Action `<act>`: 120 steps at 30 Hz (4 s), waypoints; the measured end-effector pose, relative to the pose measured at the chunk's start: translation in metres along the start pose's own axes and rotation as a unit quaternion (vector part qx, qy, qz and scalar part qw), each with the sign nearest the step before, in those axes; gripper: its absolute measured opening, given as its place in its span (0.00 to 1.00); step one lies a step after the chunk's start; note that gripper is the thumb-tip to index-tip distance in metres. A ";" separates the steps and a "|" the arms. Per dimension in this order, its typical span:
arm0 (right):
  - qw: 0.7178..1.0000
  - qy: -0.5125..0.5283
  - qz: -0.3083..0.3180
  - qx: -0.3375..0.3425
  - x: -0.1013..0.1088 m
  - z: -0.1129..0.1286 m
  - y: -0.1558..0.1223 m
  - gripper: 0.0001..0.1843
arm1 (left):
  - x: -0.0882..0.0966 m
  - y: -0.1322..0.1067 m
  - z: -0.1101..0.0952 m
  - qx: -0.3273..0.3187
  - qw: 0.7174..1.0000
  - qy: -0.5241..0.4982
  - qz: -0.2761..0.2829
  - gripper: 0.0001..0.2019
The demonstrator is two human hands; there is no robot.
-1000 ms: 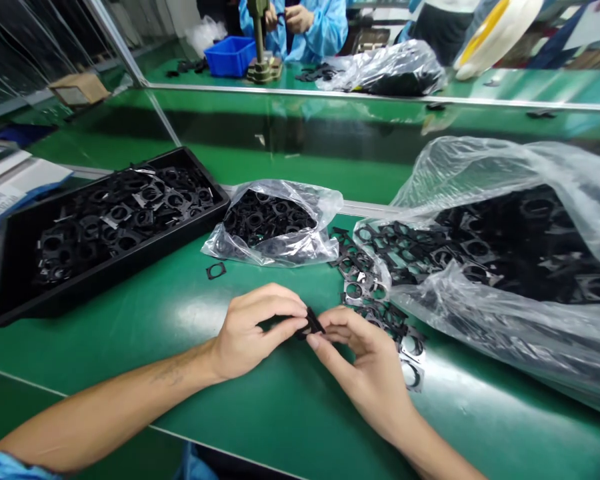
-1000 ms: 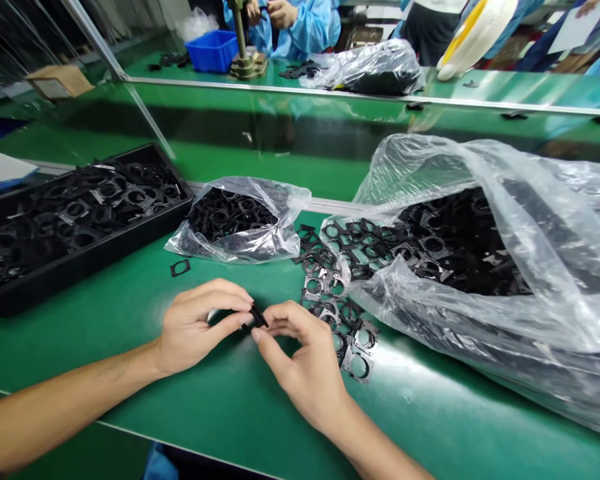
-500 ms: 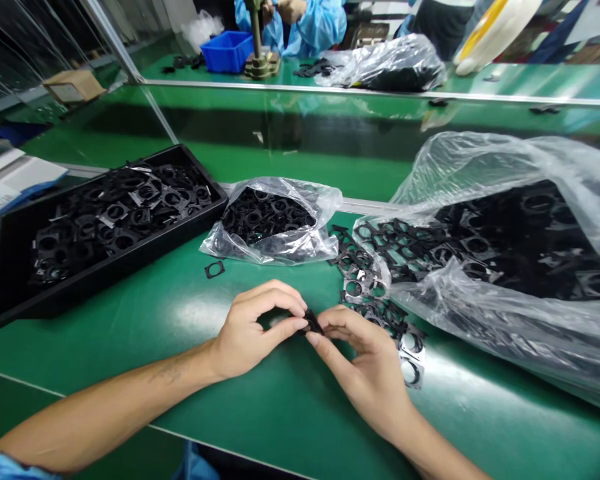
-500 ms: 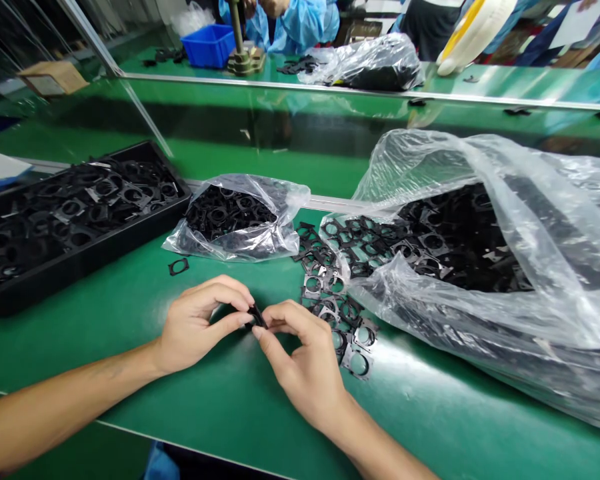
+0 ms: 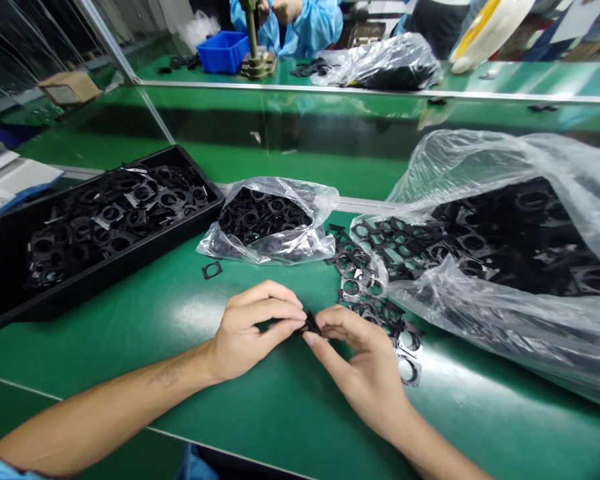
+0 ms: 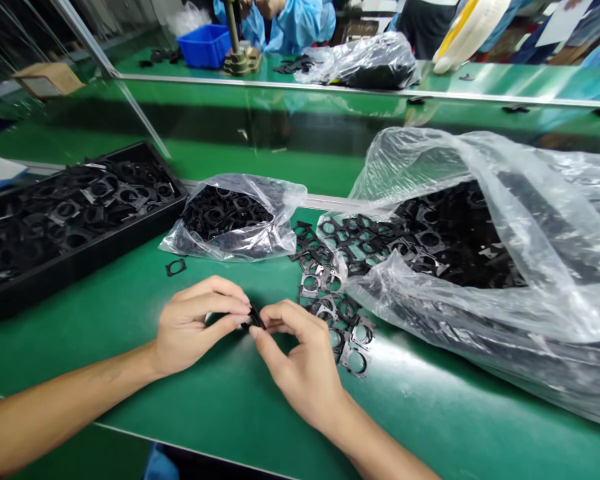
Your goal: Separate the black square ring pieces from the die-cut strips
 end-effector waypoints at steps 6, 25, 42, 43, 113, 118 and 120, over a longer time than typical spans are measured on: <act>1.000 0.002 -0.005 0.009 0.000 0.002 0.000 0.04 | 0.000 -0.001 -0.005 -0.027 0.999 0.026 -0.004 0.05; 0.998 -0.024 0.013 0.050 -0.001 0.004 0.002 0.05 | -0.005 0.001 0.005 0.042 0.998 -0.005 0.039 0.04; 0.999 -0.001 -0.008 0.038 0.003 0.000 0.002 0.04 | -0.010 0.002 0.023 0.137 0.983 -0.097 0.069 0.07; 0.999 0.005 -0.012 0.033 0.004 -0.001 0.002 0.04 | -0.009 0.003 0.021 0.124 0.986 -0.087 0.066 0.06; 0.981 -0.090 -0.063 0.159 0.016 0.024 0.000 0.08 | -0.019 -0.001 0.037 0.199 0.934 -0.289 0.068 0.09; 0.982 -0.090 -0.070 0.150 0.018 0.024 0.000 0.06 | -0.025 0.000 0.039 0.226 0.910 -0.334 0.097 0.10; 0.981 -0.095 -0.066 0.156 0.018 0.025 0.000 0.05 | -0.027 -0.001 0.042 0.240 0.902 -0.342 0.108 0.11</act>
Point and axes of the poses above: each hand's wrist, its own y-axis towards the middle knuckle, its own x-axis out of the back of the hand, z = x × y, the point moved 8 cm from there along y, towards the middle knuckle, and after that the axes turned 11 degrees about x, right-handed, at the moved point
